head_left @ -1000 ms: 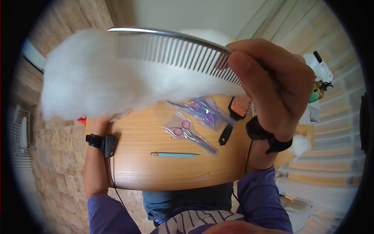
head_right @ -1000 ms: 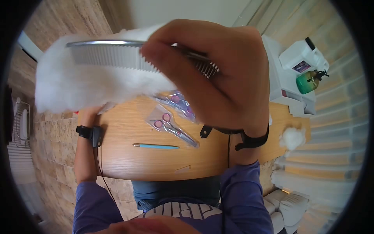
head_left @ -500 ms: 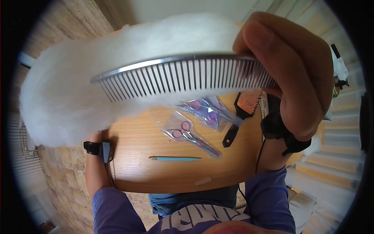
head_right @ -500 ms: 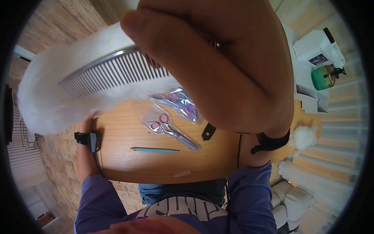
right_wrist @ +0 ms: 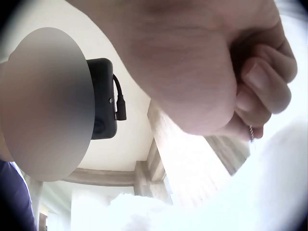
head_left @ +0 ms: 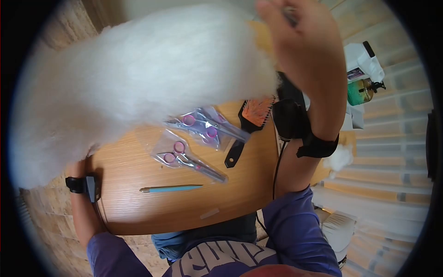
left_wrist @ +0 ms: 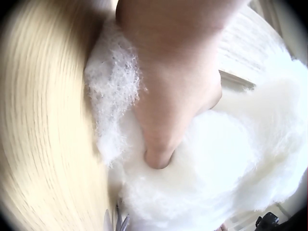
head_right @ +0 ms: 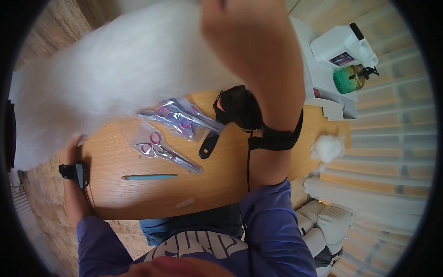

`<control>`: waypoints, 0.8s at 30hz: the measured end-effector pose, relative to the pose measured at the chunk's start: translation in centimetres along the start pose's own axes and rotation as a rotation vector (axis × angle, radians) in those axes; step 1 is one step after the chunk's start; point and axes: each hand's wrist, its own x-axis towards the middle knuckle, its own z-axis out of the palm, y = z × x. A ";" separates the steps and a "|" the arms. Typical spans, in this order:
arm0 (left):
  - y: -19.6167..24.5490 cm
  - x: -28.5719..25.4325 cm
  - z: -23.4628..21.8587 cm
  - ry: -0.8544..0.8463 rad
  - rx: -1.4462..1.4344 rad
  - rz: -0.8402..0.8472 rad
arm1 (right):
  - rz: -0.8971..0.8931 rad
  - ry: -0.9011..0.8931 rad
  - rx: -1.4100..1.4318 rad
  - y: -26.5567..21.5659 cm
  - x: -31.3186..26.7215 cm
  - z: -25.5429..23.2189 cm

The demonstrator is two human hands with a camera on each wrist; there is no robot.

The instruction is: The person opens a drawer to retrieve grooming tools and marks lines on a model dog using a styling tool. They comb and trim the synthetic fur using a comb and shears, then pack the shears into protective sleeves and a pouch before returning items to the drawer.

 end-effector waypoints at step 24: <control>8.9 4.3 -4.2 0.124 0.207 -0.200 | -0.016 -0.190 0.158 1.4 -0.2 2.6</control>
